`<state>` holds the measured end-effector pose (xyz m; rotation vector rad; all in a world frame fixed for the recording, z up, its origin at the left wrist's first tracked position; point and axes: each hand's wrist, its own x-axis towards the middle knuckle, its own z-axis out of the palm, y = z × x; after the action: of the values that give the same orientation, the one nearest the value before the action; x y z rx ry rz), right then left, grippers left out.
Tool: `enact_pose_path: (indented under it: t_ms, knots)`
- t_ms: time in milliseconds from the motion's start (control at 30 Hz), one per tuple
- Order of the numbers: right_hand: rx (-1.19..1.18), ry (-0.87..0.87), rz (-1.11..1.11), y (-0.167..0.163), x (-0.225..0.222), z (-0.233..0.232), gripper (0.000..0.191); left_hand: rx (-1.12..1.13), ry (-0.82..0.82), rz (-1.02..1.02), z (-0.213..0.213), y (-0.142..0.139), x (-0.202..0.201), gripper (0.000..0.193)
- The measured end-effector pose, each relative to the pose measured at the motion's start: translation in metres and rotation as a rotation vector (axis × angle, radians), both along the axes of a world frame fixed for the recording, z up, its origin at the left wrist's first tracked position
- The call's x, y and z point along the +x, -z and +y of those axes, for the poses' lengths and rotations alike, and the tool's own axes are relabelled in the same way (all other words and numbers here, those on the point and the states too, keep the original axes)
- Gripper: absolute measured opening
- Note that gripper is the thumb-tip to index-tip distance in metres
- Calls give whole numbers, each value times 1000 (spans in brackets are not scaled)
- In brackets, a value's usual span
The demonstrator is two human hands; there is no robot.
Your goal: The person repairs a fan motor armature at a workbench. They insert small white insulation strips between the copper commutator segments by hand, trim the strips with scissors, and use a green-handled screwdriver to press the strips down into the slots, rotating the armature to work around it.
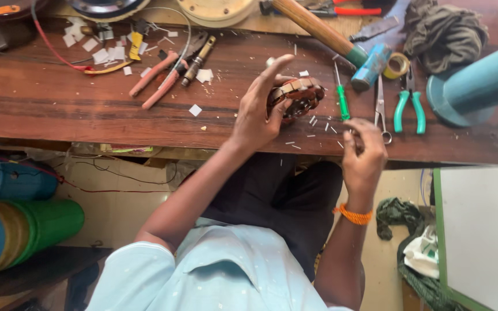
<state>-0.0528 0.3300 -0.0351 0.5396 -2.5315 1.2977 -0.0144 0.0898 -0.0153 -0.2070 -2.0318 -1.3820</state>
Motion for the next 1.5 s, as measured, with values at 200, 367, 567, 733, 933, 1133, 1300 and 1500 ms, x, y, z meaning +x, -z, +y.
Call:
enact_pose_path:
  t_ms: [200, 367, 567, 733, 933, 1133, 1300, 1500]
  knots:
    - [364, 124, 155, 17, -32, -23, 45, -403, 368, -57, -27, -12, -5, 71]
    - [220, 300, 31, 38, -39, -40, 26, -373, 366, 18, -13, -4, -15, 56]
    - [80, 199, -44, 34, -38, -37, 23, -304, 253, 33, -25, -4, -15, 47]
    - [438, 301, 100, 18, -32, -63, 41, -360, 194, 17, -35, -12, -16, 47]
    - [371, 333, 188, 28, -35, -62, 14, -346, 243, -63, -31, -4, -18, 44]
    - [-694, -19, -97, 24, -50, -15, 20, -329, 282, -122, -33, -8, -26, 45]
    - [-1302, 26, -352, 15, -57, 22, 36, -278, 269, -204, -30, -22, -32, 45]
    - [-1611, 36, -483, -9, -41, 10, 65, -282, 229, -257, -25, -27, -27, 42]
